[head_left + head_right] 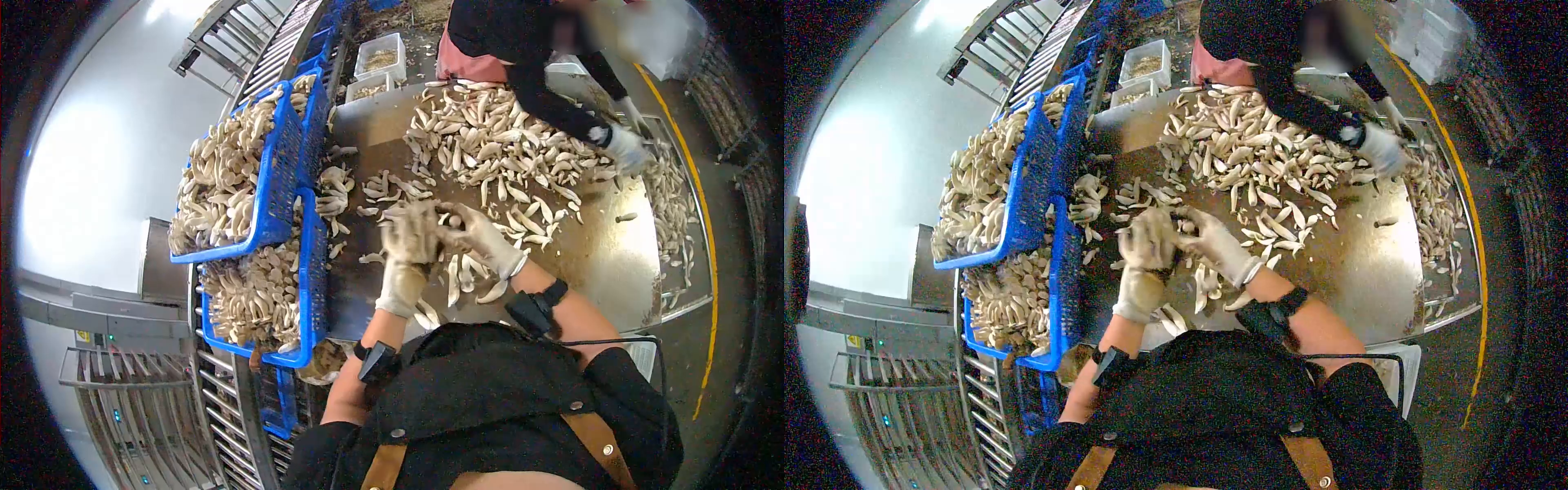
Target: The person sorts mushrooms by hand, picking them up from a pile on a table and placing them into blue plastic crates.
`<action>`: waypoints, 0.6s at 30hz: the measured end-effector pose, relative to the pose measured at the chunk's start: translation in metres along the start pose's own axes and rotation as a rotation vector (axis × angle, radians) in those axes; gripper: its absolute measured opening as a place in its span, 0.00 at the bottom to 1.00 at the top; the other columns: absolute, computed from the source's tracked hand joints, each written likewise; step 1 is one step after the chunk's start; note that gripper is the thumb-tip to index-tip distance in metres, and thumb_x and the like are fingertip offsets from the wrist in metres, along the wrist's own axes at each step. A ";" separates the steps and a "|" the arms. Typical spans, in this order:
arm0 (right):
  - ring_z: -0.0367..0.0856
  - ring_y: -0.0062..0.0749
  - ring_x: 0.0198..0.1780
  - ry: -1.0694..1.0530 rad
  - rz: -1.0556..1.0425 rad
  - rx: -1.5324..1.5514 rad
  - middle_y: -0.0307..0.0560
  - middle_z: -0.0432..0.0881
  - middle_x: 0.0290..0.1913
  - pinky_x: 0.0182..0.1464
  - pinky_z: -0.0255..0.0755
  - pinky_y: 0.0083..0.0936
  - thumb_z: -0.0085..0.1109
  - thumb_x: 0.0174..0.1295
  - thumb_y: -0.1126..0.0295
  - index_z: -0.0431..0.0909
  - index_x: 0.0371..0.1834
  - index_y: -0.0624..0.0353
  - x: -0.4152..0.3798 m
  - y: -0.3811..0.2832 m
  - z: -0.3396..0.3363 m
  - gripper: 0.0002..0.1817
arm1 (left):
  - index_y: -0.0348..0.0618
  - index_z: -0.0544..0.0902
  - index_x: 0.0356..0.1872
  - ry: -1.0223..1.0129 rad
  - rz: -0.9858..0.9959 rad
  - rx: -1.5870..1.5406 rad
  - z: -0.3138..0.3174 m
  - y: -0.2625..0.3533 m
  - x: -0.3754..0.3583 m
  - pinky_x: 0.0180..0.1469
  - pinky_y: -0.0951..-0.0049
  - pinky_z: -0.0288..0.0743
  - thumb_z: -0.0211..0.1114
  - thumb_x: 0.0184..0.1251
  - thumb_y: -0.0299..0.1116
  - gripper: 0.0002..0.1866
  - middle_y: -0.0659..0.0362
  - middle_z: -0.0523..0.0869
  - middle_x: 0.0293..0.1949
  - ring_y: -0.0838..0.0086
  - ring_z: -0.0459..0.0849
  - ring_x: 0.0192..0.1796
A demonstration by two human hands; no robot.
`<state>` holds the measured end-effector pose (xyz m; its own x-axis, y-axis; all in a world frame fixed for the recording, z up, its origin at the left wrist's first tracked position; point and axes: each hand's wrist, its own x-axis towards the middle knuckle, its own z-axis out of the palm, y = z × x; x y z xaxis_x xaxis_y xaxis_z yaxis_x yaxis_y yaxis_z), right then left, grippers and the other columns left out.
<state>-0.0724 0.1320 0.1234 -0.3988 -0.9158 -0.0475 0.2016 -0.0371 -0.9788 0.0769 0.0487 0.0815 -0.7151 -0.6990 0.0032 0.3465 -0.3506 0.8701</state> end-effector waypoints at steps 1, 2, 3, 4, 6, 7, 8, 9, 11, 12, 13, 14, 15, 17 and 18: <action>0.73 0.17 0.38 -0.049 0.021 0.075 0.39 0.76 0.38 0.37 0.72 0.18 0.65 0.56 0.71 0.71 0.55 0.63 0.002 -0.001 0.004 0.24 | 0.51 0.48 0.71 0.033 -0.049 -0.167 0.011 0.007 -0.002 0.61 0.60 0.68 0.58 0.67 0.35 0.36 0.57 0.62 0.68 0.64 0.65 0.67; 0.74 0.18 0.38 -0.085 0.066 0.209 0.40 0.76 0.39 0.37 0.73 0.18 0.65 0.56 0.70 0.71 0.54 0.63 0.005 0.008 0.004 0.23 | 0.52 0.44 0.71 0.030 -0.050 -0.168 0.017 0.011 -0.002 0.61 0.59 0.69 0.57 0.66 0.33 0.38 0.58 0.61 0.69 0.65 0.65 0.67; 0.75 0.19 0.39 -0.121 0.109 0.343 0.40 0.77 0.40 0.38 0.73 0.18 0.65 0.56 0.70 0.71 0.54 0.62 0.012 0.024 0.004 0.23 | 0.54 0.41 0.71 0.026 -0.048 -0.169 0.021 0.014 -0.001 0.60 0.59 0.69 0.57 0.65 0.30 0.41 0.59 0.60 0.69 0.66 0.65 0.67; 0.76 0.19 0.39 -0.158 0.151 0.478 0.41 0.77 0.41 0.38 0.74 0.18 0.64 0.57 0.70 0.71 0.54 0.62 0.015 0.024 0.006 0.22 | 0.55 0.37 0.72 0.021 -0.047 -0.168 0.024 0.017 0.001 0.59 0.58 0.70 0.57 0.64 0.28 0.43 0.60 0.58 0.70 0.67 0.64 0.68; 0.76 0.20 0.36 -0.231 0.142 0.365 0.39 0.77 0.36 0.37 0.74 0.20 0.64 0.57 0.71 0.72 0.46 0.61 0.013 0.020 -0.005 0.16 | 0.55 0.48 0.71 0.117 -0.118 -0.225 0.028 0.023 0.000 0.59 0.63 0.70 0.59 0.64 0.34 0.37 0.62 0.61 0.69 0.67 0.68 0.65; 0.75 0.19 0.33 -0.210 0.148 0.330 0.36 0.76 0.34 0.34 0.72 0.19 0.64 0.56 0.72 0.74 0.43 0.60 0.008 0.012 -0.002 0.13 | 0.54 0.53 0.70 0.131 -0.128 -0.307 0.032 0.027 -0.001 0.62 0.61 0.68 0.60 0.64 0.36 0.35 0.62 0.63 0.68 0.68 0.69 0.64; 0.74 0.17 0.30 -0.190 0.153 0.295 0.33 0.75 0.31 0.31 0.70 0.19 0.64 0.56 0.74 0.75 0.40 0.59 0.004 0.005 0.002 0.11 | 0.53 0.58 0.68 0.146 -0.136 -0.389 0.033 0.030 -0.002 0.64 0.60 0.65 0.61 0.64 0.38 0.33 0.62 0.64 0.67 0.69 0.69 0.64; 0.71 0.15 0.28 -0.027 0.155 0.312 0.33 0.74 0.29 0.28 0.68 0.17 0.64 0.55 0.73 0.75 0.41 0.58 0.003 0.000 0.006 0.12 | 0.53 0.62 0.67 0.107 -0.175 -0.423 0.016 0.021 0.002 0.65 0.61 0.63 0.60 0.66 0.41 0.30 0.61 0.65 0.67 0.71 0.68 0.64; 0.70 0.15 0.28 0.063 0.098 0.291 0.34 0.75 0.29 0.29 0.68 0.17 0.64 0.56 0.68 0.75 0.42 0.60 0.011 0.011 0.008 0.13 | 0.52 0.55 0.69 0.123 -0.092 -0.209 0.027 0.027 0.000 0.64 0.64 0.64 0.57 0.68 0.44 0.32 0.61 0.62 0.68 0.70 0.68 0.64; 0.70 0.16 0.28 0.042 0.090 0.244 0.35 0.75 0.29 0.29 0.68 0.17 0.64 0.56 0.67 0.75 0.41 0.61 0.011 0.017 0.009 0.14 | 0.51 0.52 0.71 0.131 -0.056 -0.101 0.036 0.030 -0.004 0.63 0.66 0.65 0.56 0.68 0.45 0.34 0.61 0.61 0.68 0.70 0.68 0.64; 0.71 0.17 0.29 0.010 0.048 0.170 0.37 0.76 0.30 0.31 0.69 0.18 0.64 0.56 0.66 0.75 0.41 0.61 0.010 0.019 0.013 0.14 | 0.50 0.49 0.72 0.136 -0.020 0.008 0.042 0.030 -0.005 0.62 0.67 0.66 0.55 0.69 0.46 0.36 0.62 0.60 0.69 0.70 0.68 0.64; 0.72 0.17 0.31 -0.020 0.005 0.096 0.38 0.77 0.31 0.32 0.70 0.18 0.64 0.56 0.66 0.75 0.41 0.61 0.010 0.024 0.017 0.14 | 0.50 0.45 0.72 0.244 0.006 0.066 0.040 0.023 -0.002 0.60 0.68 0.68 0.57 0.66 0.52 0.41 0.61 0.61 0.68 0.71 0.68 0.63; 0.73 0.18 0.32 -0.050 -0.038 0.022 0.39 0.77 0.32 0.33 0.71 0.18 0.64 0.55 0.65 0.75 0.41 0.62 0.009 0.027 0.020 0.14 | 0.49 0.49 0.71 0.213 -0.102 -0.102 0.031 0.023 -0.001 0.62 0.67 0.65 0.58 0.65 0.53 0.40 0.60 0.61 0.68 0.70 0.66 0.65; 0.73 0.18 0.34 -0.124 0.121 0.155 0.39 0.77 0.33 0.35 0.70 0.19 0.64 0.55 0.67 0.75 0.42 0.61 0.005 0.025 0.008 0.15 | 0.48 0.57 0.69 0.144 -0.315 -0.440 0.011 0.028 0.000 0.66 0.63 0.60 0.58 0.64 0.56 0.38 0.60 0.60 0.69 0.70 0.60 0.69; 0.73 0.19 0.35 -0.164 0.203 0.217 0.39 0.77 0.34 0.36 0.70 0.19 0.65 0.54 0.67 0.75 0.43 0.61 0.004 0.024 0.005 0.15 | 0.49 0.57 0.69 0.114 -0.248 -0.397 0.006 0.026 0.000 0.68 0.60 0.57 0.53 0.65 0.51 0.34 0.60 0.61 0.69 0.67 0.60 0.70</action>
<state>-0.0648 0.1260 0.1003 -0.1851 -0.9648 -0.1867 0.4550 0.0842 -0.8865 0.0824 0.0436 0.1066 -0.7420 -0.6203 -0.2545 0.3947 -0.7110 0.5820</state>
